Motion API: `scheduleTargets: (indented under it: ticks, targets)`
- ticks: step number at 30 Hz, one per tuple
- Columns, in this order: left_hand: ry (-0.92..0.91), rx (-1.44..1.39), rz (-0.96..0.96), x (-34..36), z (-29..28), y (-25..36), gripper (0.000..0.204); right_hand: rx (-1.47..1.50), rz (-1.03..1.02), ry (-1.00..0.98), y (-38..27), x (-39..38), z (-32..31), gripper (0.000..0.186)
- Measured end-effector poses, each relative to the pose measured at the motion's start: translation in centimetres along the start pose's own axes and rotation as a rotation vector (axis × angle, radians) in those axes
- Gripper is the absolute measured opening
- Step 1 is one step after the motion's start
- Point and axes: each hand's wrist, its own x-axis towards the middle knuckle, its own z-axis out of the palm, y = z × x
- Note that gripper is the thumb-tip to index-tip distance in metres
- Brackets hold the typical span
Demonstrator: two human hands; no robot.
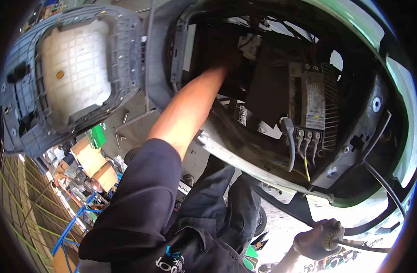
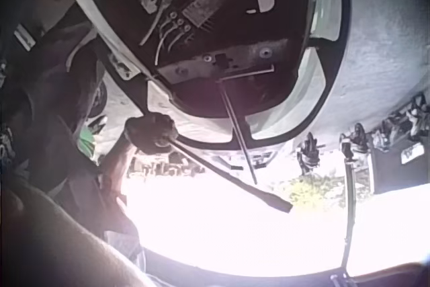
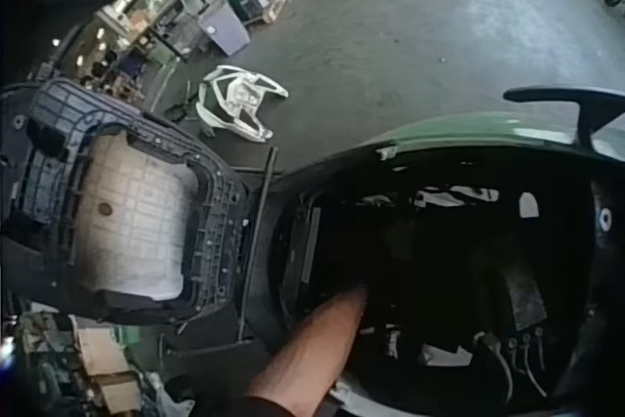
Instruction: The person disassembles the internal compartment of an electric scooter using a T-handle socket wrench to remove bolts and reach into the battery housing. They then move to a tray of parts on the floor to retrieve a component and continue working on the scooter frame.
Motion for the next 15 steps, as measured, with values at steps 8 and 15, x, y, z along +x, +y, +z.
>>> scheduleTargets:
  ticks: [8, 15]
  targets:
    - [0.079, -0.335, -0.024, -17.8, -14.0, 4.5, 0.026, -0.011, -0.09, -0.095, -0.4, 0.5, -0.4, 0.04]
    - [0.079, -1.213, 0.661, -36.5, -12.1, 7.2, 0.053, 0.339, -0.385, -0.848, -5.6, -1.4, -0.6, 0.045]
